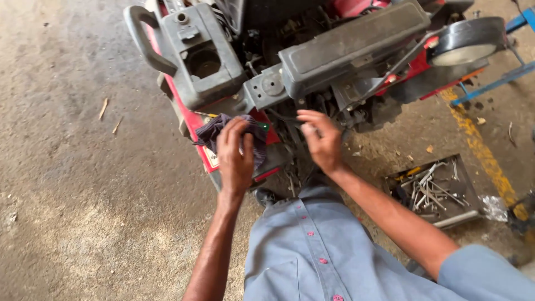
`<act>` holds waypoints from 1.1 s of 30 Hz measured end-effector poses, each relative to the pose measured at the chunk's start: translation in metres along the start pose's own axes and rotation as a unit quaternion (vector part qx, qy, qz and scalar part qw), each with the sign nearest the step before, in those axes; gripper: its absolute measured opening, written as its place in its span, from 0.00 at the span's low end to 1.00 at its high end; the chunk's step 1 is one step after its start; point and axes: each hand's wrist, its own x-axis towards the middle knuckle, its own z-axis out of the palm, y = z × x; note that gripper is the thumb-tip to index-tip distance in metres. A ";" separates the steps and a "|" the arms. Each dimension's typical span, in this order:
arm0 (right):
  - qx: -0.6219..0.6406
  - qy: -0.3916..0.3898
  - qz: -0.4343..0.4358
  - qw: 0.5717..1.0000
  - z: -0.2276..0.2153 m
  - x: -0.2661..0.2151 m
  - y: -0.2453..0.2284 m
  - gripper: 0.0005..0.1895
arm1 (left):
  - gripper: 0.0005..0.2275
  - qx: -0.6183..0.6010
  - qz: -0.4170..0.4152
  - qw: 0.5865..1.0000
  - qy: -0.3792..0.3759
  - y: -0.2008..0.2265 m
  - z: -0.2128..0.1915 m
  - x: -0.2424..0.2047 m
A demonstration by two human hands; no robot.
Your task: The recorder repairs and adjusts components of a small tractor, including wiring and internal panels.
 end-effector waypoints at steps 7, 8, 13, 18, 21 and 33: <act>0.093 0.129 0.214 0.964 -0.023 -0.051 0.112 0.28 | 0.29 -0.374 -0.259 0.875 -0.165 0.022 0.125 -0.055; 0.094 0.126 0.211 0.965 -0.020 -0.049 0.127 0.28 | 0.29 -0.374 -0.259 0.876 -0.161 0.018 0.141 -0.057; 0.477 0.010 0.384 0.791 0.004 -0.029 0.188 0.31 | 0.45 -0.330 -0.242 0.906 -0.104 0.013 0.187 -0.047; 0.559 -0.106 0.341 0.748 0.003 -0.016 0.190 0.28 | 0.40 -0.312 -0.316 0.890 -0.107 -0.004 0.219 -0.047; 0.550 -0.156 0.355 0.740 -0.015 -0.011 0.176 0.25 | 0.36 -0.324 -0.306 0.890 -0.098 0.002 0.216 -0.049; 0.564 -0.210 0.351 0.718 -0.033 -0.007 0.165 0.24 | 0.23 -0.262 -0.286 0.921 -0.018 0.031 0.205 -0.044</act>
